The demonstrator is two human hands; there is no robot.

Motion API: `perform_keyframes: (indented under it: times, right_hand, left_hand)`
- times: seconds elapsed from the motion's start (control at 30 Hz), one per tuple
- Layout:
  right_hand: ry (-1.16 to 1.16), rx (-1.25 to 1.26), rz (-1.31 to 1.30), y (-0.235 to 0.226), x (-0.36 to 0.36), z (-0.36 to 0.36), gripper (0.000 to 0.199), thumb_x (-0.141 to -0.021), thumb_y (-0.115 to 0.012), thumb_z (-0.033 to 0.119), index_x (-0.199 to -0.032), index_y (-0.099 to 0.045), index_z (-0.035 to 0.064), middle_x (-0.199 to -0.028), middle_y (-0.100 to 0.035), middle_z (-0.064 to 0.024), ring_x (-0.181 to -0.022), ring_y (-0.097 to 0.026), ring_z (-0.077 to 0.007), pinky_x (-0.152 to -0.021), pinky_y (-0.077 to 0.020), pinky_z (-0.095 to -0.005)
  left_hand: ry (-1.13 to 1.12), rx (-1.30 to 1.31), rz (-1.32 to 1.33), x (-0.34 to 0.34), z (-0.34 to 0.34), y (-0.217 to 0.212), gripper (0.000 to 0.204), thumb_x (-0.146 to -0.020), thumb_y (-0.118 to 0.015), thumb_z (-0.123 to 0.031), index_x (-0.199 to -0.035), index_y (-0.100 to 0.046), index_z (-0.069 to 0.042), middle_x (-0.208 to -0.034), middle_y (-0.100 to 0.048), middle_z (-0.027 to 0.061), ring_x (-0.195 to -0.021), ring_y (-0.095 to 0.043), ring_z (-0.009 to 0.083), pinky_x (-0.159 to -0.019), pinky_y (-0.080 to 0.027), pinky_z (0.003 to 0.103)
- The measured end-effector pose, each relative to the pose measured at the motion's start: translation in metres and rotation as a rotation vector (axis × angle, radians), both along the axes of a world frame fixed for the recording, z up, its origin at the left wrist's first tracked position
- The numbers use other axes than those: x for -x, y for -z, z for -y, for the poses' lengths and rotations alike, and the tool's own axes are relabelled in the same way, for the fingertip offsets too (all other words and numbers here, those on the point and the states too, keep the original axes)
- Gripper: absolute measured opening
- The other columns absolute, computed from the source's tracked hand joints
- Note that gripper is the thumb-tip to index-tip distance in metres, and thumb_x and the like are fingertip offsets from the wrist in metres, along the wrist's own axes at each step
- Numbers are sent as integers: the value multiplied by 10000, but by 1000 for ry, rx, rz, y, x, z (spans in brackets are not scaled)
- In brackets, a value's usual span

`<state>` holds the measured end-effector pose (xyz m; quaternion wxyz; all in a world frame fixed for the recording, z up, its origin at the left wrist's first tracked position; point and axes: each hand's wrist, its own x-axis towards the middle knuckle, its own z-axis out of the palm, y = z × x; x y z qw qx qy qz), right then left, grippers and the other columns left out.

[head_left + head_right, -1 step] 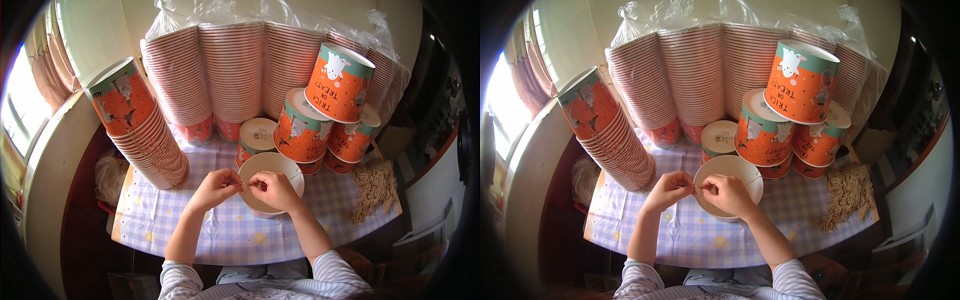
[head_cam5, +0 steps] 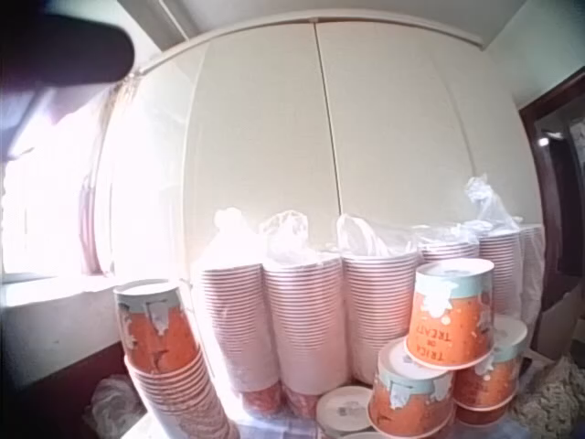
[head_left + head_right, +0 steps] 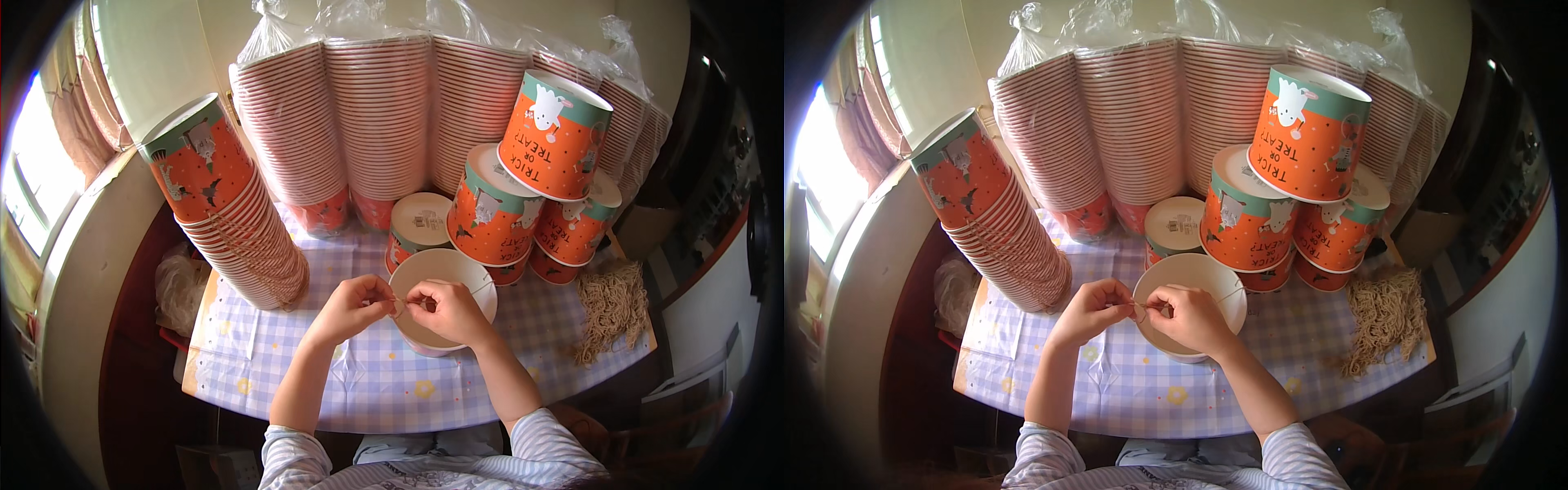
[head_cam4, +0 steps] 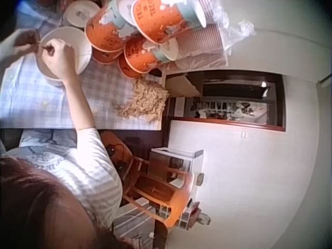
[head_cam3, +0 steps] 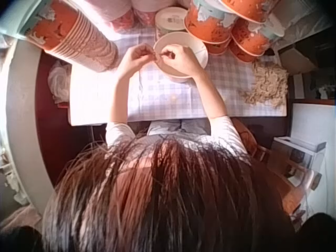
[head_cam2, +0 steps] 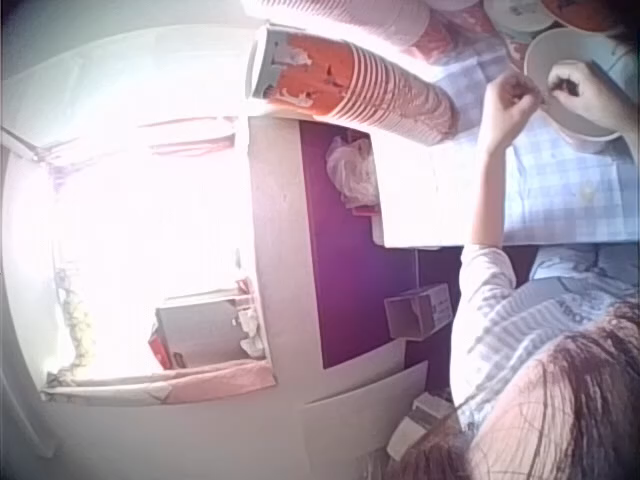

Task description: Attaching elastic strings to paper buckets for packaging.

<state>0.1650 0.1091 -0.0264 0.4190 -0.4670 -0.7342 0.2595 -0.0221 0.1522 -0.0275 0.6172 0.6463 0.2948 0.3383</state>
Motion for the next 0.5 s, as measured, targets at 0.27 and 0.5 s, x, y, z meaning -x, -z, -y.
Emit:
perform_keyframes:
  times: [0.27, 0.5]
  right_hand:
    - [-6, -19, -33, -1, 0, 1, 86, -743, -632, 53, -797, -605, -7, -679, -604, -51, -591, -552, -79, -554, -450, -227]
    - [11, 17, 14, -1, -1, 1, 92, -741, -634, 43, -807, -607, -15, -691, -615, -55, -616, -573, -77, -578, -463, -220]
  left_hand:
    - [-3, -24, -52, -3, 1, -4, 166, -775, -626, -45, -910, -563, 28, -797, -576, 7, -719, -528, 39, -650, -442, 178]
    - [0, -99, -117, -3, 1, -2, 190, -774, -644, -71, -913, -564, 31, -806, -580, 2, -712, -523, 35, -641, -436, 173]
